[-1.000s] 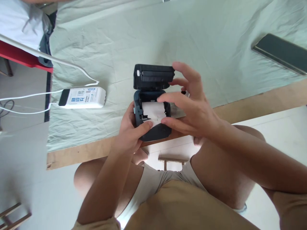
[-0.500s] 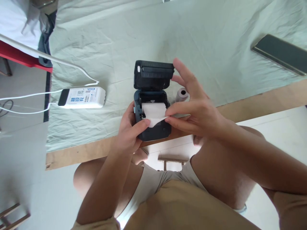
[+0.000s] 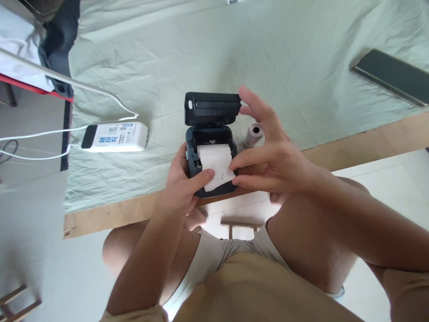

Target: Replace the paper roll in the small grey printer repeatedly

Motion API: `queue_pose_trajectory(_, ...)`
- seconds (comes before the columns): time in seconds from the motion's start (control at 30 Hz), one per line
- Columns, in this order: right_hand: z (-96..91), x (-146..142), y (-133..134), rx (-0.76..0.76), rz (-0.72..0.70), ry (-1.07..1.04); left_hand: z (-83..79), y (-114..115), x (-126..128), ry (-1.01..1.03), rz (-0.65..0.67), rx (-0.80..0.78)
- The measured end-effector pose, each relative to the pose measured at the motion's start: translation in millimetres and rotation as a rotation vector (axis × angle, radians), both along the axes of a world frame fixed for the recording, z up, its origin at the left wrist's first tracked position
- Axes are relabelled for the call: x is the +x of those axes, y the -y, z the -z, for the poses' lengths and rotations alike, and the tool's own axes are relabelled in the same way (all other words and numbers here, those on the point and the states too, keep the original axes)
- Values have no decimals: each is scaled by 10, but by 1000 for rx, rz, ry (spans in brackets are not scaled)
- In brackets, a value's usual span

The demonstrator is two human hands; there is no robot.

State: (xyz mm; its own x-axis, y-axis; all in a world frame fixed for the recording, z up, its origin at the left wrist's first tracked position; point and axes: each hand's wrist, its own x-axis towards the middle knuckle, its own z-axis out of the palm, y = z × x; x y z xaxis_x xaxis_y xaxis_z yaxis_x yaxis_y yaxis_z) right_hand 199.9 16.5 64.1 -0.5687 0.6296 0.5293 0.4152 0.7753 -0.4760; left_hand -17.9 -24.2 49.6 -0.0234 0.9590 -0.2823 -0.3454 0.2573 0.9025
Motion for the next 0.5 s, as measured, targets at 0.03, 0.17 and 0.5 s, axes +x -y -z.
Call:
queue_pose_trajectory(0.03,12,8,-11,10,-7,-34,-13,-1,7,4,-5,-3)
queue_pose_trajectory(0.17,50,23,-47,65,-52,-176,-51,1,23,26,-8,-1)
queue_pose_trajectory(0.5,32,-81,54,47,123,-258,2,41,4,-9,-27,109)
